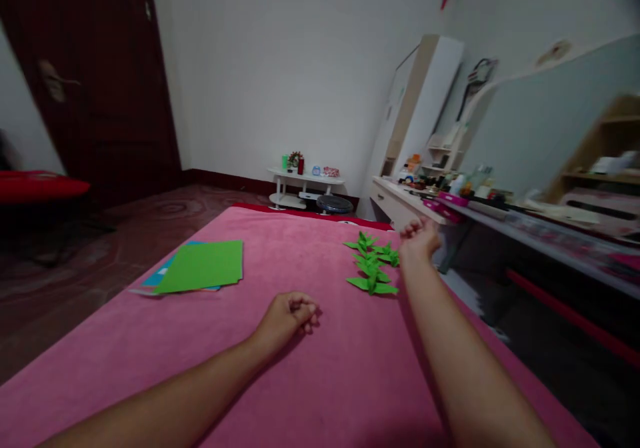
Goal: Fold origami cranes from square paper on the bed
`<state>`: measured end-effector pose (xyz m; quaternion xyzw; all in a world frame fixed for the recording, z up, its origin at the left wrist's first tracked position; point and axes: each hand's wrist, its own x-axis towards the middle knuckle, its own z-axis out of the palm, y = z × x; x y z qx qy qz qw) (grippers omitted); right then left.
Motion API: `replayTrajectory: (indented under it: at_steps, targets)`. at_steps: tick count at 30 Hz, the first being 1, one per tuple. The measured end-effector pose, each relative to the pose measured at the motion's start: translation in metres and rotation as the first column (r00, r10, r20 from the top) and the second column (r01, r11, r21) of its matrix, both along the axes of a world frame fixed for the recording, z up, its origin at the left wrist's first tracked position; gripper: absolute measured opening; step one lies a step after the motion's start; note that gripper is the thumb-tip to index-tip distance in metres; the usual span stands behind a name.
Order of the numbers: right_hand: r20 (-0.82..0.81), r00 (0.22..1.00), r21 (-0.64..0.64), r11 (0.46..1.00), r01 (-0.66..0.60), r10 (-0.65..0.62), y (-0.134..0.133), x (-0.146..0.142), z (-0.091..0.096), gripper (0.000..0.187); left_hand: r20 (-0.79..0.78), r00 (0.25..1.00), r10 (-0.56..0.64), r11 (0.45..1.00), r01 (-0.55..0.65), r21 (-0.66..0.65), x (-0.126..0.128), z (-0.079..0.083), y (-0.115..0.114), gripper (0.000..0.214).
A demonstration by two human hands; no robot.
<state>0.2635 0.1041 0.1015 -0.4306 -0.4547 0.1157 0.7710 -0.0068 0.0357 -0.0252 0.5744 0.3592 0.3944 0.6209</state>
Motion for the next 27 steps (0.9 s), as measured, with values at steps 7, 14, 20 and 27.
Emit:
replayTrajectory:
  at_steps: [7,14,20,27]
  targets:
    - [0.112,0.927,-0.039,0.934,-0.355,0.357,-0.015,-0.145,-0.039,0.029,0.01,0.985,-0.171,0.983,0.171,-0.072,-0.023,0.003,-0.003,0.035]
    - [0.56,0.677,-0.467,0.856,-0.219,0.479,-0.012,-0.161,-0.136,0.017,-0.655,0.667,0.355,0.705,0.269,0.656,-0.124,0.032,0.019,0.019]
    - [0.745,0.486,-0.449,0.882,-0.14,0.457,-0.017,-0.16,-0.135,0.01,-0.734,0.364,0.573,0.708,0.232,0.667,-0.185,0.029,0.063,0.06]
    - [0.792,0.444,-0.411,0.904,-0.12,0.419,-0.019,-0.163,-0.138,0.009,-0.77,0.226,0.596,0.731,0.242,0.638,-0.186,0.025,0.07,0.045]
